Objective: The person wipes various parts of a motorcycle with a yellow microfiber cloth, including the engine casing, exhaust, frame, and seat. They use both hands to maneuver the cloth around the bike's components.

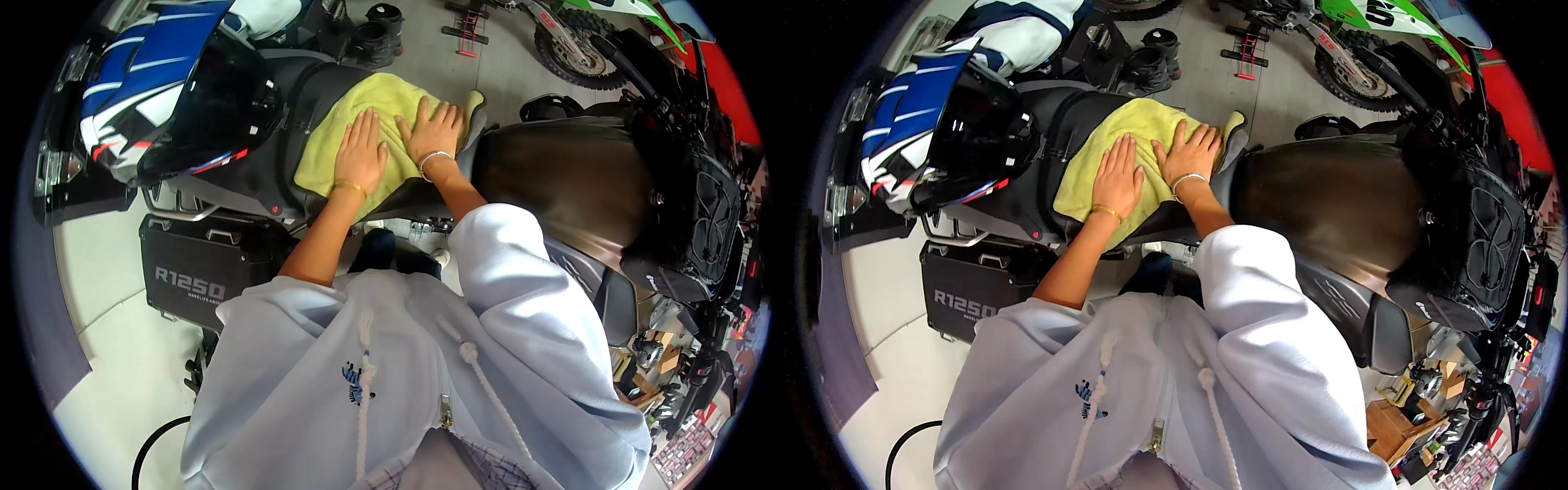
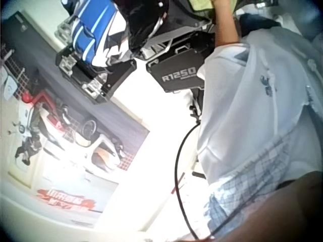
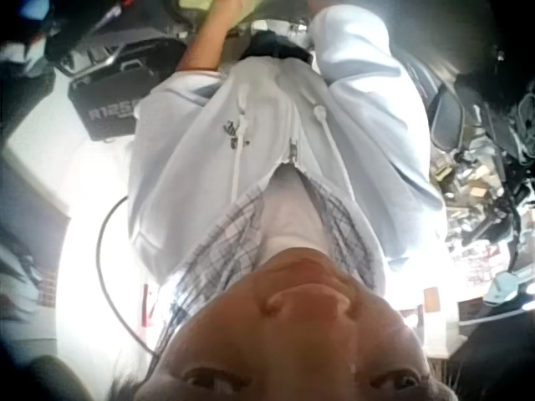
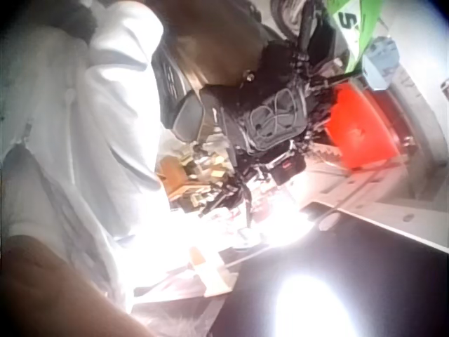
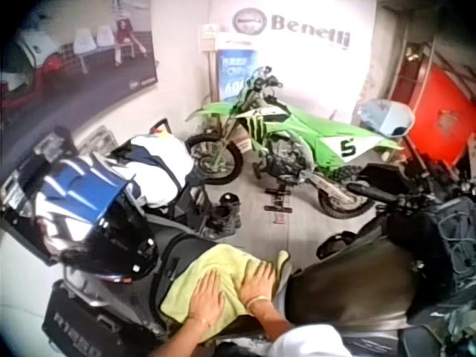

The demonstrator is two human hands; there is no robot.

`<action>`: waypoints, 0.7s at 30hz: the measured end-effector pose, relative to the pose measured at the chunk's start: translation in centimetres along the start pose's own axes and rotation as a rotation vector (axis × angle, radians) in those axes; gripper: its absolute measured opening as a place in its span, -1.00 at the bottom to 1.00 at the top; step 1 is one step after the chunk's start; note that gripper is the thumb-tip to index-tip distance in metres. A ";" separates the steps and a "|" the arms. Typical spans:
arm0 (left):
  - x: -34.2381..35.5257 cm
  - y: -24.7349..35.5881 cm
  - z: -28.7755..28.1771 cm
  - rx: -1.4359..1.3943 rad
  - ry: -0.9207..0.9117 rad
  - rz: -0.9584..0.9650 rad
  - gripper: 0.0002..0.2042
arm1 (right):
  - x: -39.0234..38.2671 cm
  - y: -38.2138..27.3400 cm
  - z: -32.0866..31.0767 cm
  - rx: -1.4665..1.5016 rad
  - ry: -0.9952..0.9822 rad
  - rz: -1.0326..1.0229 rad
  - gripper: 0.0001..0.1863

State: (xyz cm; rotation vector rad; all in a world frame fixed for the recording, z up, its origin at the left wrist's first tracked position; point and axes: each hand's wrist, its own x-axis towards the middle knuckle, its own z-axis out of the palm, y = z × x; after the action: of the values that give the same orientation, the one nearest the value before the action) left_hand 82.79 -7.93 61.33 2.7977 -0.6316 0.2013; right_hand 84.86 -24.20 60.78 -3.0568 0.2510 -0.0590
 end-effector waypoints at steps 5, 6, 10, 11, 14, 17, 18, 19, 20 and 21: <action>3.8 -0.6 1.3 -0.036 -0.004 0.010 -0.44 | 2.0 -0.2 0.7 0.117 0.064 0.039 -0.28; 4.4 -0.6 1.5 -0.039 -0.008 0.005 -0.44 | 2.5 -0.2 0.7 0.154 0.030 0.057 -0.29; 6.2 -0.4 2.5 0.005 -0.018 -0.031 -0.44 | 4.1 -0.1 0.6 0.201 -0.064 0.108 -0.37; 6.6 -0.4 2.8 0.010 -0.015 -0.033 -0.44 | 4.5 -0.1 0.5 0.219 -0.089 0.116 -0.37; 8.0 -0.3 3.5 0.023 0.004 -0.024 -0.45 | 5.7 0.1 0.4 0.229 -0.131 0.162 -0.34; 9.8 -0.4 4.0 0.050 0.024 0.019 -0.49 | 7.4 0.7 0.3 0.255 -0.289 0.233 -0.29; 10.5 -0.3 4.2 0.065 0.004 0.029 -0.50 | 8.1 1.1 0.3 0.281 -0.377 0.241 -0.29; 11.2 -0.3 4.3 0.051 0.007 0.043 -0.54 | 8.9 1.7 0.3 0.303 -0.487 0.261 -0.28; 12.0 -0.3 4.4 0.040 -0.017 0.051 -0.57 | 9.5 2.3 0.5 0.329 -0.590 0.283 -0.28; 12.8 -0.1 4.5 0.028 -0.042 0.060 -0.59 | 9.9 2.8 0.8 0.327 -0.623 0.279 -0.28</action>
State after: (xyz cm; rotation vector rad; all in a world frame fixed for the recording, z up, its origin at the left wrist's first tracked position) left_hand 94.68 -14.28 59.42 2.8186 -0.7289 0.1651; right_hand 94.19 -28.53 60.05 -2.5275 0.5454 0.7657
